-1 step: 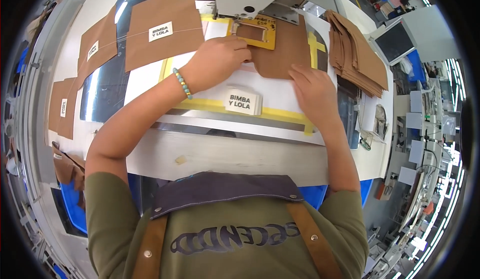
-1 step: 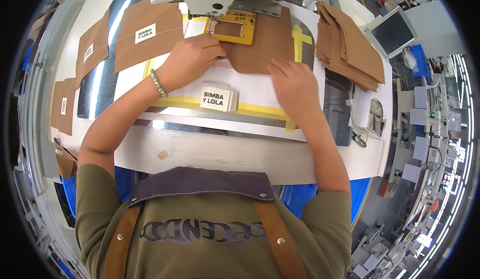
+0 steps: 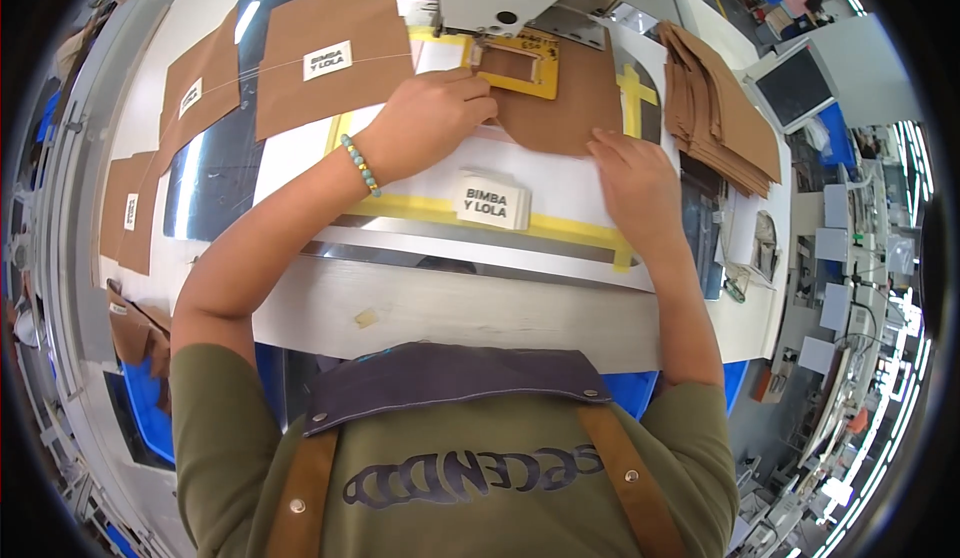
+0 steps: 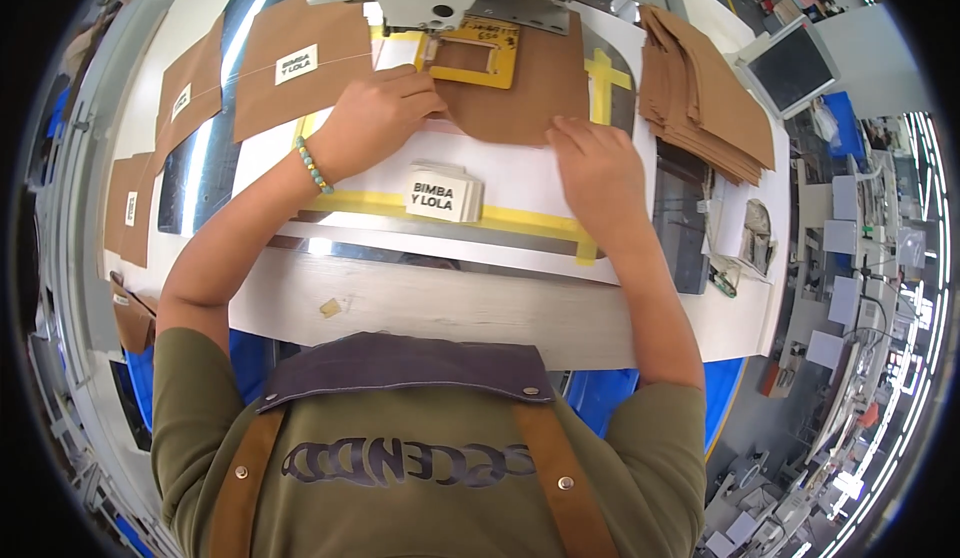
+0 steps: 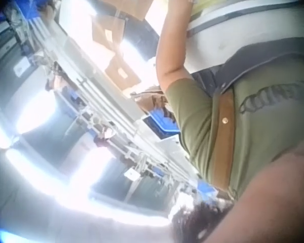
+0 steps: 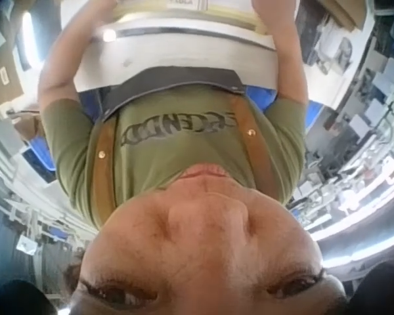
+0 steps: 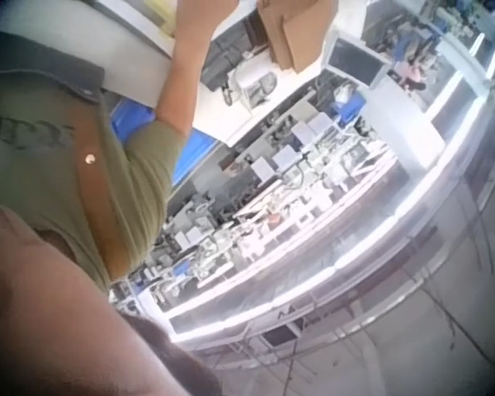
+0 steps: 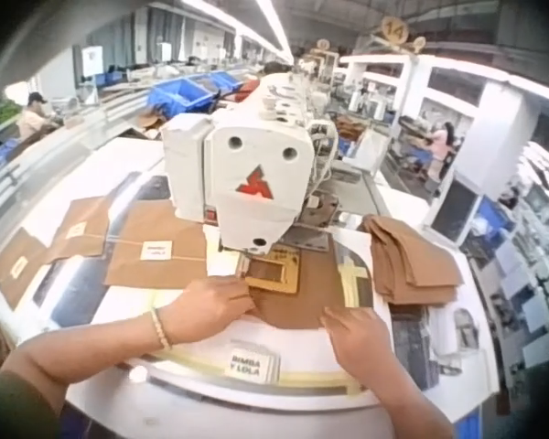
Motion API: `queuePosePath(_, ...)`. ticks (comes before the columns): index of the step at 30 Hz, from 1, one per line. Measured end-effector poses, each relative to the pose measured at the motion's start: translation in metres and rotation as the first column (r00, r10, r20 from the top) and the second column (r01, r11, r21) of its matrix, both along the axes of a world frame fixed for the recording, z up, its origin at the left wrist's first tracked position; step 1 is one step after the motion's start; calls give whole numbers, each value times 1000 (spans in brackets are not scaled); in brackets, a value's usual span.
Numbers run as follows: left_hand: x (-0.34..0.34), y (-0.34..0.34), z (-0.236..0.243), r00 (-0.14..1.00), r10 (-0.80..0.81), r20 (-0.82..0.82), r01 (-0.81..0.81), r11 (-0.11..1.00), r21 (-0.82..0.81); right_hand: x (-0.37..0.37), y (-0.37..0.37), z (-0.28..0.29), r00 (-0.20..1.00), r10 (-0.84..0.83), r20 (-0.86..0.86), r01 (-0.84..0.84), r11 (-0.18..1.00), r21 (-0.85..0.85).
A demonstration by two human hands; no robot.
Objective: Sewing brand labels onto material pieces using an industrial sewing machine.
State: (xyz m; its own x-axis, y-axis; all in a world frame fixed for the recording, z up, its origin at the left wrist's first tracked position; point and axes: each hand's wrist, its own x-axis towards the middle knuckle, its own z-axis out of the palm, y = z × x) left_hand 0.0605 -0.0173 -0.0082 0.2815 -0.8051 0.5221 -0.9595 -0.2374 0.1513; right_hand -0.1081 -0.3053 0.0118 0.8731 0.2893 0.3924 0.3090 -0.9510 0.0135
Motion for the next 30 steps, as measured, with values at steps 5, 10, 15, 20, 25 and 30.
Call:
queuePosePath(5, 17, 37, -2, 978, 55, 200, -74, 993, 89, 17, -4, -12, 1000, 10, 1, -10, 999, -51)
queuePosePath(10, 20, 55, -3, 951, 125, 282, -157, 983, 92, 24, 14, -5, 989, 10, -149, -10, 1000, 2)
queuePosePath(15, -8, 74, 1, 975, 214, 50, -219, 968, 125, 11, 15, -2, 962, -28, -270, 35, 999, 21)
queuePosePath(20, -25, 79, -2, 969, 222, -106, -197, 959, 201, 2, 10, -5, 947, -3, -322, 7, 1000, 13)
queuePosePath(25, -27, 82, 0, 963, 228, -147, -191, 954, 231, -1, 8, -8, 950, 14, -312, -5, 1000, 31)
queuePosePath(30, -24, 86, -5, 960, 239, -145, -204, 953, 226, 1, 3, -10, 962, 62, -266, -4, 977, 215)
